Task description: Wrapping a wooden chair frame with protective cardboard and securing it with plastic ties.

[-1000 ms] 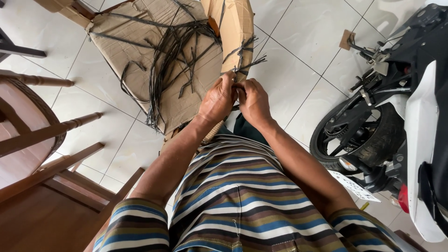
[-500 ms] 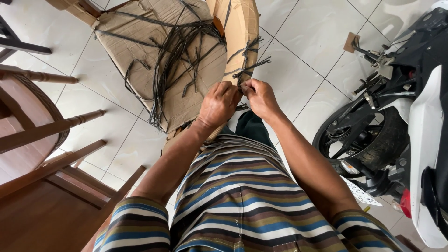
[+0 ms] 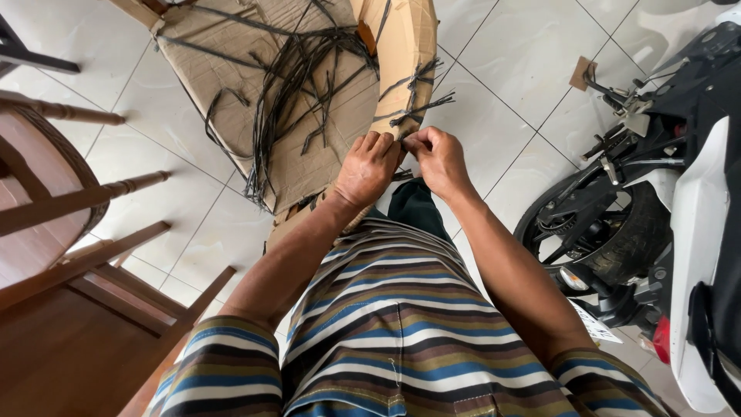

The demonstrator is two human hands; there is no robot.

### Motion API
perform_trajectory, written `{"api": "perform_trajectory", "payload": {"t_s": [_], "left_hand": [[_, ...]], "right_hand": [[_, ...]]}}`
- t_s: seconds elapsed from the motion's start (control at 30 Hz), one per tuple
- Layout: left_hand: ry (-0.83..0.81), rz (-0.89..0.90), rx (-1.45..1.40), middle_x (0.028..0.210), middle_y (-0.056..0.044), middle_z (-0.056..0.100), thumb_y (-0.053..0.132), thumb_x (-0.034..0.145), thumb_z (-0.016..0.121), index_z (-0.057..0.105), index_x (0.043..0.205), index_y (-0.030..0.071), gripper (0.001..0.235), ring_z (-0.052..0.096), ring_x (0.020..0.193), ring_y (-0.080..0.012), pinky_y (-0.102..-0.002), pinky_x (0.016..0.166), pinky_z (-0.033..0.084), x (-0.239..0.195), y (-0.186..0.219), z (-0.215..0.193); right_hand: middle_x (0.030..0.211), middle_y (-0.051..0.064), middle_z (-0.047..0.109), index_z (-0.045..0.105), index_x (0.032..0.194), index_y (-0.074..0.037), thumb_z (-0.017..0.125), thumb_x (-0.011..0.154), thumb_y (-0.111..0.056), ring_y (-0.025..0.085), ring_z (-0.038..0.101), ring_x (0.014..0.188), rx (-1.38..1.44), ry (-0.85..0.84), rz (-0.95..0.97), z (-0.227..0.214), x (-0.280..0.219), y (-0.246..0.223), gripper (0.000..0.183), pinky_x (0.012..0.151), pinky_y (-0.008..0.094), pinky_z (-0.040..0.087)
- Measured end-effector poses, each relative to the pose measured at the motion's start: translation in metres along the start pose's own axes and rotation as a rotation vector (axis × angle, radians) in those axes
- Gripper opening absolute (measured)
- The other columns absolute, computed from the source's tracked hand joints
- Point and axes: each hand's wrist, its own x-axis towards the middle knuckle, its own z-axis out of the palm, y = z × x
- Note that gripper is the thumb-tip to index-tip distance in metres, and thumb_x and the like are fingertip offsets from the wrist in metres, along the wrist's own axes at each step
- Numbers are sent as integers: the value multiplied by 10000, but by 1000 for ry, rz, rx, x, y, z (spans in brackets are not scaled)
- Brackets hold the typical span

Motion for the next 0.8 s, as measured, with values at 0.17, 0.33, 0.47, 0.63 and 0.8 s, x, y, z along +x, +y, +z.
{"api": "perform_trajectory", "payload": {"t_s": [0.17, 0.33, 0.47, 0.63, 0.8], "left_hand": [[14, -25, -34, 791, -79, 518, 128, 971, 590, 598, 773, 74, 205, 560, 696, -271, -341, 646, 460, -13, -6, 6], [-86, -89, -66, 831, -47, 561, 168, 939, 644, 640, 806, 115, 144, 617, 726, -275, -332, 653, 471, -42, -22, 17], [-317, -678, -410, 964, -141, 677, 173, 931, 690, 690, 1092, 79, 186, 713, 905, -393, -475, 772, 569, -69, -46, -18], [-547, -1044, -321, 865, -215, 698, 209, 941, 639, 723, 986, 34, 199, 703, 836, -496, -601, 740, 556, -174, -87, -4], [-1357, -634, 85, 691, -137, 633, -178, 739, 650, 671, 708, -32, 150, 670, 630, -326, -398, 436, 538, -267, -129, 5]], "right_hand": [[773, 132, 734, 755, 994, -91, 706, 996, -253, 289, 723, 773, -89, 87, -37, 3, -9, 20, 169, 710, 423, 566], [879, 185, 754, 769, 1009, -88, 656, 975, -208, 347, 730, 916, -56, 101, -18, 0, -14, 21, 168, 821, 454, 561], [1158, 267, 676, 660, 1244, -17, 580, 1008, -176, 436, 643, 1110, -76, 255, -127, -22, 34, 29, 296, 965, 514, 504], [1486, 189, 433, 362, 1506, -122, 568, 1103, -284, 454, 495, 1371, -62, 281, -127, -18, 64, -34, 481, 1161, 570, 413], [1677, 209, 212, 108, 1622, -205, 520, 1115, -275, 457, 346, 1453, -235, 301, -99, 22, 101, -20, 657, 1157, 573, 366]]}}
